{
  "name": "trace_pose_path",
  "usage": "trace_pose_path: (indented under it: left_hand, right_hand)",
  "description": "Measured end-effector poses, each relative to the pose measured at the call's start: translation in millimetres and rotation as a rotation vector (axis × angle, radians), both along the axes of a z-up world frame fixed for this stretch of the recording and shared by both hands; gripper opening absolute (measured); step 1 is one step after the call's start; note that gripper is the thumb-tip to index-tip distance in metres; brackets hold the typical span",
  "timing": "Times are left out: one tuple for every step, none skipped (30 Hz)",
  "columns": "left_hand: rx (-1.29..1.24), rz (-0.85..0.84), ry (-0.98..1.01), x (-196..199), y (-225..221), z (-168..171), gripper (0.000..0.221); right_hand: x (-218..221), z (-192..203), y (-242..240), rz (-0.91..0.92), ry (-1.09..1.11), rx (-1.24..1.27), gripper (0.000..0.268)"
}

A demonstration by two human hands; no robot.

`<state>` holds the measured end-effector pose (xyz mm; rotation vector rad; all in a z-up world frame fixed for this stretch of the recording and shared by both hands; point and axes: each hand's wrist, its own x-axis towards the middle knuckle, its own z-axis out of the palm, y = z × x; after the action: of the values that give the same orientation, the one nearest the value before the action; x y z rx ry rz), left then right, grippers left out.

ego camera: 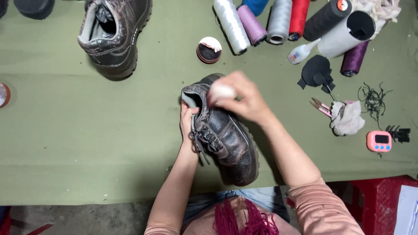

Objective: Lacing a black leather boot and then applying polish to its surface using a sponge applicator.

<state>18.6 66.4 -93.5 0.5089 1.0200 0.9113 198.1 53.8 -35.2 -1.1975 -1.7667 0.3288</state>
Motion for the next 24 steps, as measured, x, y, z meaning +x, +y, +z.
trace_pose_path:
  left_hand:
    - [-0.025, -0.01, 0.007, -0.1, -3.3, 3.0, 0.085]
    - [-0.026, -0.013, 0.007, -0.8, -2.9, 0.9, 0.085]
    - [-0.036, 0.005, -0.012, -1.2, -3.4, -1.5, 0.085]
    - [-0.047, 0.024, -0.032, -1.9, -3.6, -3.7, 0.086]
    - [-0.042, 0.027, -0.033, -0.8, -1.1, -7.9, 0.086]
    - [-0.029, 0.009, -0.015, -0.4, 1.7, -12.0, 0.086]
    - [-0.019, -0.007, 0.001, 0.4, 3.0, -16.6, 0.085]
    - [-0.018, 0.0, -0.001, 0.2, 5.0, -13.9, 0.085]
    - [-0.019, -0.012, 0.017, -0.9, 3.1, -12.0, 0.086]
    - [-0.02, -0.023, 0.034, -1.6, 1.1, -10.6, 0.086]
    - [-0.024, -0.03, 0.038, -2.4, -0.2, -9.7, 0.086]
    - [-0.033, -0.025, 0.036, -3.0, -1.4, -8.5, 0.087]
    - [-0.037, -0.01, 0.03, -1.5, -0.2, -6.0, 0.089]
    - [-0.037, -0.007, 0.029, -1.0, 1.3, -3.6, 0.089]
    - [-0.03, -0.002, 0.015, -1.0, 0.5, -2.4, 0.087]
    - [-0.024, 0.004, 0.001, -0.9, -0.5, -1.5, 0.086]
    - [-0.028, 0.0, -0.001, -1.0, 0.6, -6.4, 0.086]
    - [-0.022, 0.007, -0.013, -1.2, 1.5, -11.3, 0.088]
    - [-0.016, 0.015, -0.021, -3.0, 2.1, -16.4, 0.089]
    - [-0.02, 0.013, -0.02, -1.8, 0.4, -11.6, 0.089]
    - [-0.02, 0.014, -0.011, -1.3, 0.0, -6.3, 0.088]
    - [-0.019, 0.015, -0.001, -0.7, -0.4, -1.0, 0.088]
    - [-0.022, 0.009, 0.001, -1.1, 0.1, -2.4, 0.088]
    - [-0.007, 0.01, -0.002, -1.2, 0.3, -4.0, 0.088]
  right_hand:
    - [-12.1, 2.8, -4.5, 0.081, 0.058, -0.043, 0.038]
    - [-5.2, -1.2, 3.9, 0.078, 0.059, -0.044, 0.038]
    - [1.9, -5.7, 10.8, -0.024, -0.013, 0.004, 0.039]
    - [9.0, -10.0, 17.7, -0.124, -0.086, 0.051, 0.041]
    - [3.7, -4.2, 11.3, -0.121, -0.086, 0.055, 0.041]
    - [-2.1, 1.6, 5.0, -0.015, 0.043, -0.027, 0.042]
    - [-7.6, 7.2, -2.2, 0.095, 0.17, -0.113, 0.044]
    - [-1.7, 7.0, 2.9, 0.101, 0.167, -0.112, 0.044]
    - [3.4, 5.4, 3.5, 0.003, 0.06, -0.068, 0.044]
    - [9.0, 3.3, 3.9, -0.094, -0.048, -0.023, 0.044]
    - [9.9, 4.7, -5.6, -0.101, -0.045, -0.027, 0.044]
    - [10.9, 6.6, -14.9, -0.065, 0.058, -0.085, 0.045]
    - [13.9, 10.6, -20.3, -0.019, 0.155, -0.139, 0.045]
    - [8.7, 15.5, -26.8, -0.016, 0.154, -0.138, 0.045]
    - [2.7, 19.2, -37.0, 0.077, 0.125, -0.188, 0.043]
    - [-3.4, 22.6, -47.3, 0.171, 0.097, -0.238, 0.041]
    - [5.7, 18.0, -49.8, 0.167, 0.095, -0.242, 0.041]
    - [14.9, 13.4, -52.4, 0.016, 0.079, -0.207, 0.043]
    - [22.6, 8.1, -55.1, -0.133, 0.066, -0.17, 0.046]
    - [12.5, 13.2, -65.9, -0.136, 0.066, -0.175, 0.046]
    - [2.2, 18.8, -74.4, 0.002, 0.095, -0.243, 0.042]
    - [-8.0, 24.3, -83.1, 0.14, 0.124, -0.31, 0.038]
    - [1.1, 23.6, -85.3, 0.135, 0.127, -0.312, 0.038]
    - [10.4, 22.5, -87.8, 0.016, 0.032, -0.242, 0.037]
